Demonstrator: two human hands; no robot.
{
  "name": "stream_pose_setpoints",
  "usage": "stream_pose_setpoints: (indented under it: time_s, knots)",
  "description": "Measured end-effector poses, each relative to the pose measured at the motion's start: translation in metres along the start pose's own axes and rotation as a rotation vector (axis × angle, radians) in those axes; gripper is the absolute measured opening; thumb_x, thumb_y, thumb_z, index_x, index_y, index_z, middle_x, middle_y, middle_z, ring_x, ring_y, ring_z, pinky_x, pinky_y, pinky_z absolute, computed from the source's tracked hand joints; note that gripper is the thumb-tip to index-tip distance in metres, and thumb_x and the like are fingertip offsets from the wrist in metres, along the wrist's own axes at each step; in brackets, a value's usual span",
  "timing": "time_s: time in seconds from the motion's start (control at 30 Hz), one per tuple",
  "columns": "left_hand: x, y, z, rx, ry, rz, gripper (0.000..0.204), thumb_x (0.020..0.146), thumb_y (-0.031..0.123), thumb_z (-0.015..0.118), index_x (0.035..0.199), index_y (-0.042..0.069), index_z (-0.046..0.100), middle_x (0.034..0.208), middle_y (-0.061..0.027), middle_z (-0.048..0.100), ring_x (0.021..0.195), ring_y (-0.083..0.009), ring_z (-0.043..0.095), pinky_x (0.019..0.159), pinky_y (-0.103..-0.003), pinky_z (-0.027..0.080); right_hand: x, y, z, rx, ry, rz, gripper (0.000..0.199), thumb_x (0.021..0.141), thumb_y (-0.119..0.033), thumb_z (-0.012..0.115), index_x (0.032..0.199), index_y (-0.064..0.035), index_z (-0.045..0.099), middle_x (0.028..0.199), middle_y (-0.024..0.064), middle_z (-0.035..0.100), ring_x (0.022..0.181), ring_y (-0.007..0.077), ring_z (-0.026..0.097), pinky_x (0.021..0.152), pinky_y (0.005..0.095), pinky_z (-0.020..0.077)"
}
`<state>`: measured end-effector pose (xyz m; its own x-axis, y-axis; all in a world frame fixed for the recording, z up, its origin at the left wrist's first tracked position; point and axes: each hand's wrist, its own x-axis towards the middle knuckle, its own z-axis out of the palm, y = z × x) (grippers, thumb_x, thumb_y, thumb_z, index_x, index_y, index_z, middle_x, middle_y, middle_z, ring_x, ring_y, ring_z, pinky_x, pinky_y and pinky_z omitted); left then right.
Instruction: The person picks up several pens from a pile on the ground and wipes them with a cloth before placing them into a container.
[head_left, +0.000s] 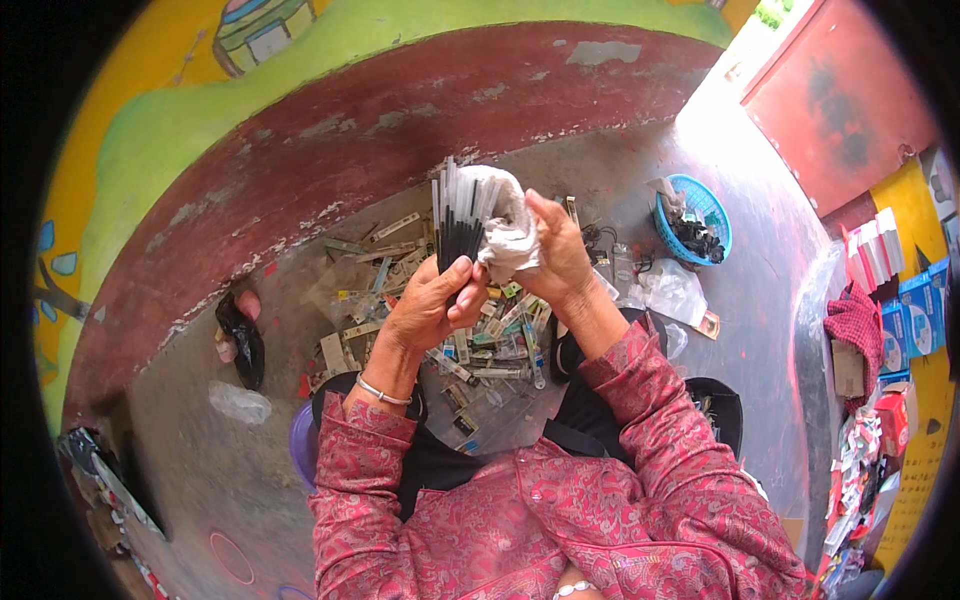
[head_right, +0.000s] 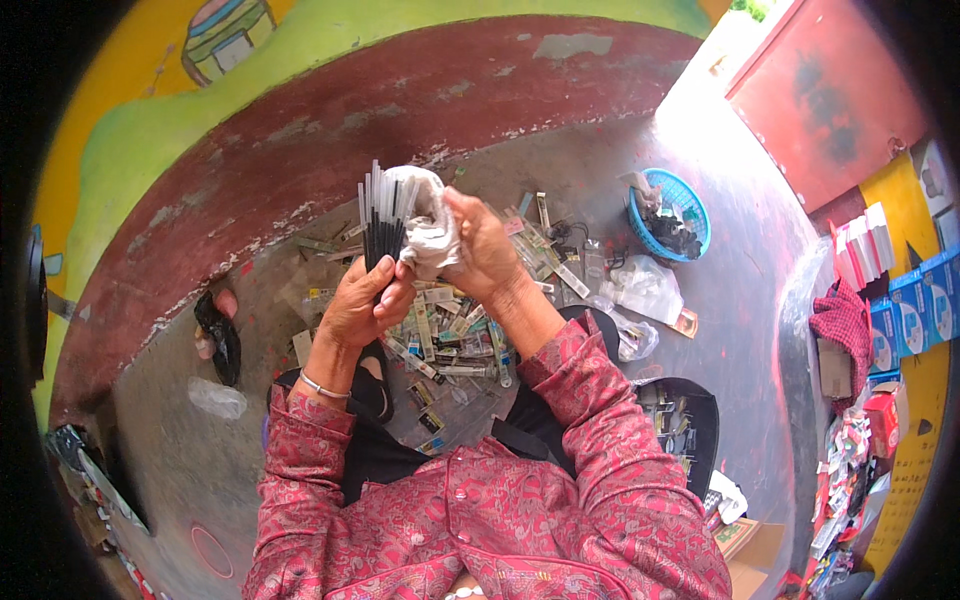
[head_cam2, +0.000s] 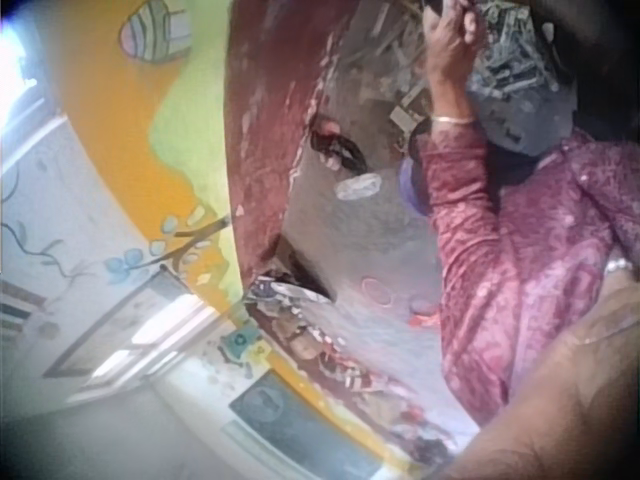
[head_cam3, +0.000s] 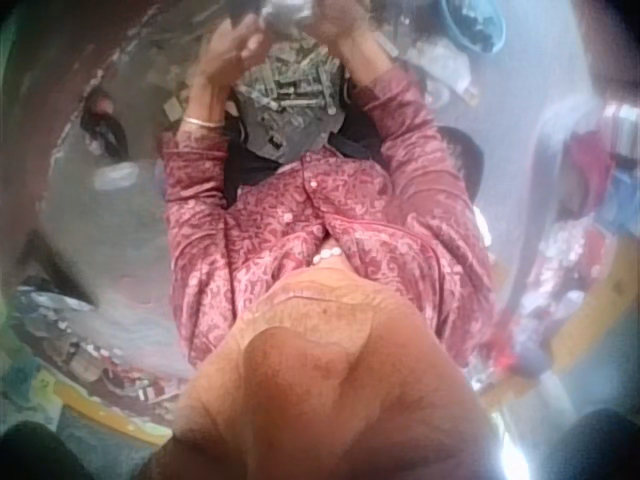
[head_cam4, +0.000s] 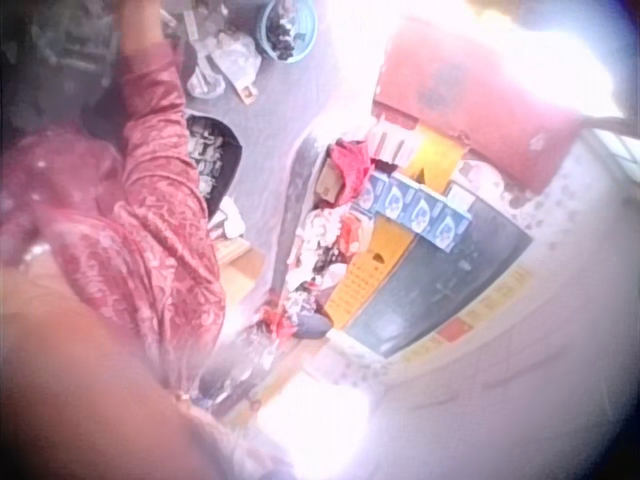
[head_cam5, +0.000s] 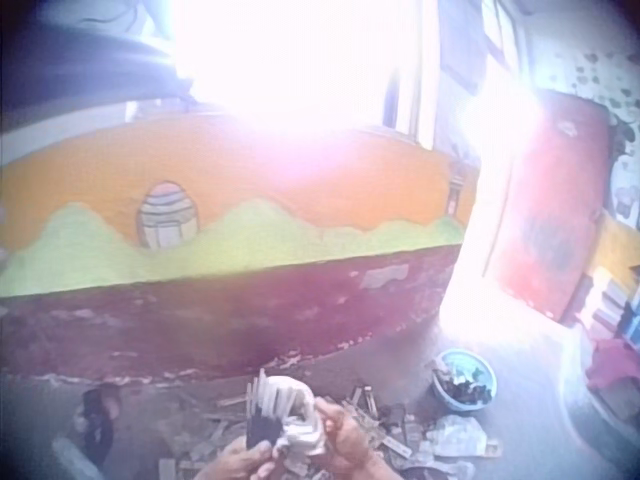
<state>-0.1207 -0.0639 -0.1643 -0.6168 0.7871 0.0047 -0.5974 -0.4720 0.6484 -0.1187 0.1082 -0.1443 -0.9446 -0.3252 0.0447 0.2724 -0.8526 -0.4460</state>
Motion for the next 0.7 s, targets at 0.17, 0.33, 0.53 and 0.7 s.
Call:
stream_pose_setpoints:
  time_s: [0.17, 0.33, 0.53, 0.7]
  knots:
    - [0.005, -0.014, -0.009, 0.26, 0.214, 0.041, 0.022, 0.091, 0.026, 0.045, 0.085, 0.006, 0.048, 0.061, 0.0006, 0.046, 0.046, -0.0058, 0.037, 0.04, -0.019, 0.029, 0.0, 0.012, 0.014, -0.45, 0.085, -0.035, 0.033, 0.085, -0.02, 0.05, 0.111, -0.001, 0.043, 0.08, 0.0069, 0.057, 0.063, 0.0169, 0.059, 0.049, 0.0314, 0.0535]
    - [0.013, -0.026, -0.003, 0.311, 0.191, -0.027, 0.025, 0.09, 0.027, 0.048, 0.088, 0.002, 0.05, 0.065, -0.0027, 0.051, 0.053, -0.0097, 0.048, 0.047, -0.022, 0.04, 0.007, 0.024, 0.003, -0.683, 0.319, -0.211, 0.02, 0.077, -0.007, 0.06, 0.094, -0.0004, 0.052, 0.071, 0.0049, 0.056, 0.042, 0.012, 0.051, 0.03, 0.0244, 0.0437]
    - [0.013, -0.027, 0.003, 0.119, 0.222, 0.012, 0.027, 0.089, 0.025, 0.05, 0.094, -0.001, 0.051, 0.072, -0.0048, 0.054, 0.054, -0.0093, 0.048, 0.05, -0.023, 0.042, 0.004, 0.013, 0.012, -0.607, 0.359, -0.142, 0.015, 0.077, -0.004, 0.06, 0.09, -0.0002, 0.053, 0.068, 0.0066, 0.057, 0.044, 0.0137, 0.054, 0.03, 0.0254, 0.0438]
    - [0.011, -0.02, 0.01, 0.193, 0.313, 0.12, 0.024, 0.089, 0.021, 0.049, 0.099, -0.001, 0.052, 0.073, -0.0039, 0.056, 0.056, -0.0061, 0.047, 0.047, -0.018, 0.038, 0.006, -0.003, 0.005, -0.492, 0.423, -0.013, 0.014, 0.076, -0.002, 0.06, 0.09, -0.0026, 0.055, 0.073, 0.0069, 0.059, 0.048, 0.0164, 0.055, 0.036, 0.0279, 0.0462]
